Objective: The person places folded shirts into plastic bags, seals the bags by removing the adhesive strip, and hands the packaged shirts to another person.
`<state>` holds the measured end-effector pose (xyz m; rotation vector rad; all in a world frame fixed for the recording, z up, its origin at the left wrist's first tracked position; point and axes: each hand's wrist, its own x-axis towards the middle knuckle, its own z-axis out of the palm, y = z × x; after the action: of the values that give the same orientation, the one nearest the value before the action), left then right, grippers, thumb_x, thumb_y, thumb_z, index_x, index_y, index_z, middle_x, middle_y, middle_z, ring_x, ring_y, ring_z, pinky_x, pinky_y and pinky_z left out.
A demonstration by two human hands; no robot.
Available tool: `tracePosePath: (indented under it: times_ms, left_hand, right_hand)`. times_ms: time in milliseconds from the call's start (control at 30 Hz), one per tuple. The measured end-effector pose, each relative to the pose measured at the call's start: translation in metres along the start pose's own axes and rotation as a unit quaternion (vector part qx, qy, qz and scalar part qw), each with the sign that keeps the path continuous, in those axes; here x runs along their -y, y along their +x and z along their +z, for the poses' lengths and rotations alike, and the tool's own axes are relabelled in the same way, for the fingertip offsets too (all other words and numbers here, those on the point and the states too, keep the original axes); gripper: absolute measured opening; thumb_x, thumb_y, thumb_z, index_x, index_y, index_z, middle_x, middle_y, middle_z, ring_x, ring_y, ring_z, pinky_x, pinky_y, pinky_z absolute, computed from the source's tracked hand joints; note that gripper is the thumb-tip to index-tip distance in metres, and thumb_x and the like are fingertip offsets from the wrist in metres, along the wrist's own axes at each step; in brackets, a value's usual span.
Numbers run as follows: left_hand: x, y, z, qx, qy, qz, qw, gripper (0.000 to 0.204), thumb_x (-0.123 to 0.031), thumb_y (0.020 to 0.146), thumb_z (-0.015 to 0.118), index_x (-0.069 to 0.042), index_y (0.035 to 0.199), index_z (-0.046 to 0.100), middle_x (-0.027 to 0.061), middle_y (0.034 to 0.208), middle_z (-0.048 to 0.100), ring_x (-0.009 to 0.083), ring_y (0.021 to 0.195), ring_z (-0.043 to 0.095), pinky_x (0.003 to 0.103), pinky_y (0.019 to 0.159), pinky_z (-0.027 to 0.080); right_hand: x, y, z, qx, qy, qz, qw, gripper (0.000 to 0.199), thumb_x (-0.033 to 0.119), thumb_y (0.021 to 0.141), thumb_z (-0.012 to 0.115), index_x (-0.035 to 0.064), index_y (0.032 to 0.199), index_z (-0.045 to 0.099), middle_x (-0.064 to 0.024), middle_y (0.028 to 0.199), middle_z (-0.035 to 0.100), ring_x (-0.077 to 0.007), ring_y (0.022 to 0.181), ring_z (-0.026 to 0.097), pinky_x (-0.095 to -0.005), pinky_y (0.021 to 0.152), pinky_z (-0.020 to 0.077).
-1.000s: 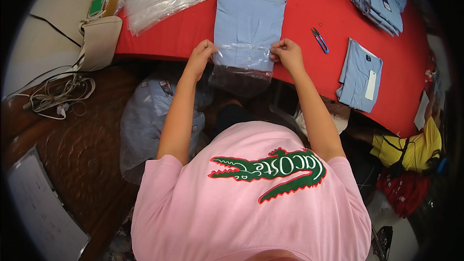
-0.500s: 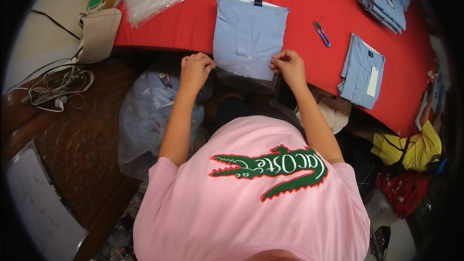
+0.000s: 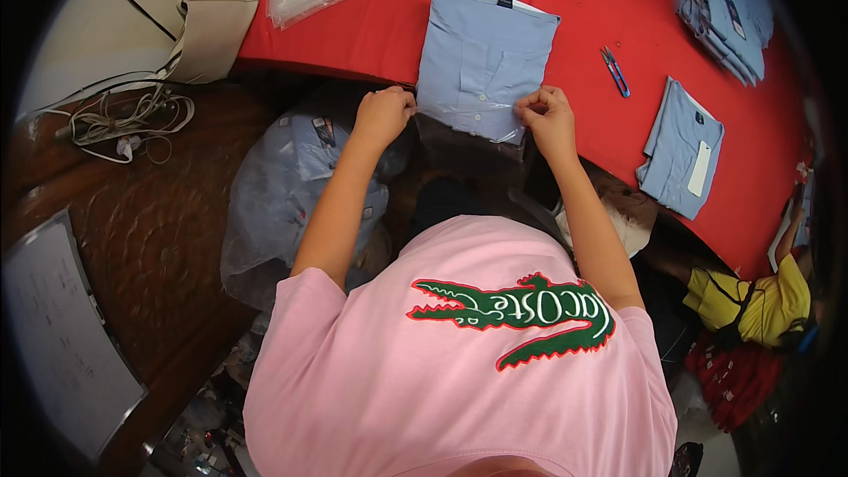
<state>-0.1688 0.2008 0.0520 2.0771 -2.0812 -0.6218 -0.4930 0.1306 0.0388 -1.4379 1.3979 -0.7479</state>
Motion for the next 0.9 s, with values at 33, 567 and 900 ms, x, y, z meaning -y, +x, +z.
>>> tracePosePath:
  times_ms: [33,567,900]
  left_hand:
    - [0.001,-0.001,0.003,-0.048,0.008,0.018,0.999,0.007,-0.017,0.089,0.073,-0.01,0.091,0.075,0.0096,0.092,0.072,0.0312,0.094,0.072,0.049,0.082,0.052]
    - [-0.019,0.038,-0.004,-0.228,-0.052,0.016,0.972,0.007,-0.012,0.093,0.069,-0.01,0.099,0.068,0.0078,0.096,0.071,0.0335,0.091,0.069,0.047,0.085,0.051]
    - [-0.031,0.038,-0.013,-0.204,-0.122,0.102,0.966,0.016,-0.015,0.091,0.076,-0.008,0.106,0.074,0.01,0.114,0.069,0.0291,0.112,0.065,0.045,0.101,0.047]
  right_hand:
    - [0.002,-0.003,0.0,0.002,0.0,-0.009,1.0,0.01,0.003,0.082,0.082,0.0009,0.09,0.077,-0.0087,0.113,0.064,-0.0167,0.084,0.064,-0.0328,0.073,0.0537]
    - [-0.006,0.022,-0.004,-0.066,0.176,0.057,0.98,0.006,0.0,0.096,0.072,-0.0049,0.099,0.073,-0.0066,0.108,0.06,-0.0137,0.082,0.071,-0.0275,0.071,0.0616]
    - [0.007,0.033,-0.021,-0.011,0.104,0.063,0.993,0.009,0.005,0.093,0.075,-0.0004,0.101,0.076,-0.0032,0.092,0.068,-0.0094,0.079,0.067,-0.0254,0.065,0.0555]
